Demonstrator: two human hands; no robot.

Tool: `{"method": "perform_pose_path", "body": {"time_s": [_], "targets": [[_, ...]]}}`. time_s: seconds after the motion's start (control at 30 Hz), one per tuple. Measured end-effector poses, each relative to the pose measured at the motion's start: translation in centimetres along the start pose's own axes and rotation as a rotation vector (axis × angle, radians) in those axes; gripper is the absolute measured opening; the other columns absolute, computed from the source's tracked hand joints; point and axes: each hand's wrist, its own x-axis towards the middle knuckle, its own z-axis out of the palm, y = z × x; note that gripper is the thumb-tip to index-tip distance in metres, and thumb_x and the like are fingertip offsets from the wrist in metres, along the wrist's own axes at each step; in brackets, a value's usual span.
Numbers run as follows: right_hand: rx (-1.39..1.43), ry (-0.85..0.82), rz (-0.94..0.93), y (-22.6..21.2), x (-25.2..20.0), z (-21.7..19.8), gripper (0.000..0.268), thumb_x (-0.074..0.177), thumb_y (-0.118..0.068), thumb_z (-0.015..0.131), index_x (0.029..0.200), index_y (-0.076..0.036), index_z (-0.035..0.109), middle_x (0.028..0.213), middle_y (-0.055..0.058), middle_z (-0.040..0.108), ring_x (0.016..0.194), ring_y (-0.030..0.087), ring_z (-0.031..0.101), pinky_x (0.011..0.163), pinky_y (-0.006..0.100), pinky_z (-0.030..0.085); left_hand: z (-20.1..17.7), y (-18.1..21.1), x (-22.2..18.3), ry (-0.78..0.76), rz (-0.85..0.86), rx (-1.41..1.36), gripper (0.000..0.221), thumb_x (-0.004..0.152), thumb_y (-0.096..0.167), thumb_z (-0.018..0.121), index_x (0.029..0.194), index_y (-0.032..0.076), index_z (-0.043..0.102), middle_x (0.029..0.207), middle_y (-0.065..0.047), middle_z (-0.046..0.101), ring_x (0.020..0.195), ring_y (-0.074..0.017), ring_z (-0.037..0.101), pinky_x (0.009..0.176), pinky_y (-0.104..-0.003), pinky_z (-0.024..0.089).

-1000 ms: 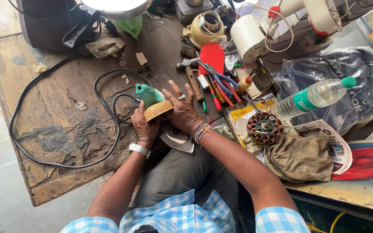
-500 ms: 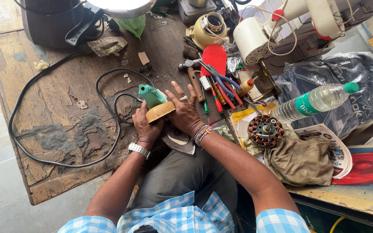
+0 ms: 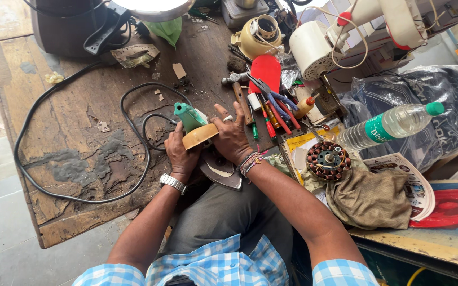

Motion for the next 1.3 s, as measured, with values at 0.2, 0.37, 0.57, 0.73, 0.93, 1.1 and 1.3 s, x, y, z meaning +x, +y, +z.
{"method": "perform_pose_path", "body": {"time_s": [0.2, 0.37, 0.57, 0.73, 0.93, 1.1, 1.3], "targets": [[0.058, 0.011, -0.012, 0.2, -0.2, 0.3, 0.016, 0.089, -0.014, 0.063, 0.097, -0.011, 0.077, 0.111, 0.0, 0.071, 0.137, 0.026, 0.053, 0.119, 0.062, 0.018, 0.0, -0.5, -0.2, 0.007, 0.024, -0.004, 0.085, 0.077, 0.036, 0.085, 0.147, 0.004, 0.048, 0.104, -0.009, 0.066, 0.098, -0.0287, 0.061, 0.088, -0.042, 0.041], [0.083, 0.026, -0.014, 0.0, -0.2, 0.2, 0.017, 0.089, -0.016, 0.064, 0.099, -0.011, 0.077, 0.113, 0.001, 0.07, 0.138, 0.026, 0.052, 0.119, 0.059, 0.019, 0.1, -0.6, -0.1, -0.003, 0.011, 0.015, 0.083, 0.078, 0.035, 0.087, 0.145, 0.005, 0.05, 0.104, -0.01, 0.065, 0.097, -0.0295, 0.06, 0.087, -0.042, 0.041], [0.117, 0.039, -0.014, -0.1, -0.2, -0.3, 0.019, 0.089, -0.021, 0.066, 0.097, -0.008, 0.076, 0.107, 0.004, 0.071, 0.132, 0.03, 0.054, 0.116, 0.062, 0.019, 0.1, -1.3, -0.6, -0.031, 0.006, 0.029, 0.085, 0.076, 0.032, 0.087, 0.146, 0.002, 0.049, 0.104, -0.011, 0.064, 0.098, -0.031, 0.061, 0.087, -0.043, 0.041], [0.058, 0.042, 0.019, 0.0, -0.4, -0.2, 0.017, 0.089, -0.017, 0.063, 0.097, -0.01, 0.076, 0.099, 0.005, 0.068, 0.124, 0.027, 0.061, 0.119, 0.059, 0.022, 0.6, -1.1, -0.5, 0.016, 0.056, -0.031, 0.087, 0.077, 0.031, 0.088, 0.147, -0.001, 0.047, 0.112, -0.016, 0.064, 0.105, -0.0361, 0.06, 0.09, -0.045, 0.043], [0.01, -0.005, 0.003, 0.0, -0.7, -0.1, 0.015, 0.091, -0.018, 0.059, 0.092, -0.014, 0.073, 0.092, 0.004, 0.064, 0.114, 0.024, 0.065, 0.118, 0.059, 0.02, 0.1, -0.5, -0.5, -0.013, 0.015, -0.037, 0.079, 0.081, 0.029, 0.086, 0.147, 0.003, 0.051, 0.113, -0.015, 0.067, 0.108, -0.0353, 0.061, 0.093, -0.046, 0.043], [0.001, 0.009, -0.008, 0.1, -0.6, -0.3, 0.014, 0.092, -0.018, 0.059, 0.091, -0.014, 0.072, 0.092, 0.003, 0.063, 0.113, 0.022, 0.065, 0.117, 0.056, 0.022, -0.2, 0.0, -0.4, -0.008, 0.064, -0.042, 0.076, 0.085, 0.026, 0.083, 0.148, 0.002, 0.049, 0.116, -0.015, 0.067, 0.11, -0.0341, 0.061, 0.095, -0.044, 0.043], [0.036, 0.034, -0.009, 0.0, -0.6, -0.3, 0.014, 0.091, -0.017, 0.059, 0.095, -0.014, 0.073, 0.097, 0.002, 0.063, 0.117, 0.02, 0.063, 0.114, 0.053, 0.023, -0.1, -0.4, -0.5, -0.031, 0.069, -0.017, 0.076, 0.086, 0.025, 0.082, 0.148, 0.0, 0.046, 0.117, -0.015, 0.064, 0.107, -0.0341, 0.058, 0.094, -0.044, 0.041]]}}
